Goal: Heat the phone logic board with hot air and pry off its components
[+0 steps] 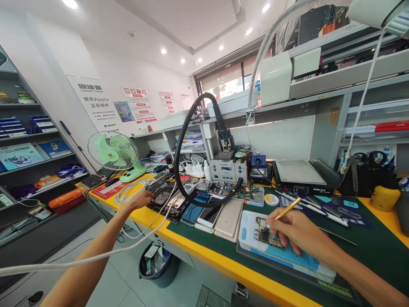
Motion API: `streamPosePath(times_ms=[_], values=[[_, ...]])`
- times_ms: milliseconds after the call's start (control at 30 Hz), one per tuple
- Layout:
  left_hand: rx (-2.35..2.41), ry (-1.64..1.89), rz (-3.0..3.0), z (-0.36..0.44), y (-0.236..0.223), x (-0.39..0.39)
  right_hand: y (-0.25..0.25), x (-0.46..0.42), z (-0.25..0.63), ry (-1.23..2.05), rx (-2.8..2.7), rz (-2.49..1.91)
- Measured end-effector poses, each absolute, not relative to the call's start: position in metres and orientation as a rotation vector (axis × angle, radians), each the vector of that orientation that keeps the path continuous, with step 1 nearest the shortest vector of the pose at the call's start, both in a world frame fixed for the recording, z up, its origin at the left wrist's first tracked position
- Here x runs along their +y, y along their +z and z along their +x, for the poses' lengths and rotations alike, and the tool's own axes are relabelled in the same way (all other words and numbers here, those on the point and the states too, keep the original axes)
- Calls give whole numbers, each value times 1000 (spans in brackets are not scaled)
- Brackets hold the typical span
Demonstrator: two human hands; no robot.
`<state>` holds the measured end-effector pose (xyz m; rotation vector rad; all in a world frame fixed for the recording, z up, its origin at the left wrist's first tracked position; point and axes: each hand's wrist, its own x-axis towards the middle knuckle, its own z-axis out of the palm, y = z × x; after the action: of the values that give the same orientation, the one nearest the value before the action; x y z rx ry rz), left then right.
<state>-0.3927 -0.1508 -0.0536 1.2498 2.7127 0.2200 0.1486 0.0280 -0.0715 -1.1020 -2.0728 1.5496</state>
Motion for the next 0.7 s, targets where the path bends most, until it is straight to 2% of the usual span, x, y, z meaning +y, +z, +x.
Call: streamPosePath(times_ms=[433, 700], values=[[2846, 457, 1175, -383, -55, -161, -76, 31, 149, 1572, -2030, -1004], [3256, 1047, 906, -342, -49, -177, -79, 32, 149, 1640, -1917, -948]])
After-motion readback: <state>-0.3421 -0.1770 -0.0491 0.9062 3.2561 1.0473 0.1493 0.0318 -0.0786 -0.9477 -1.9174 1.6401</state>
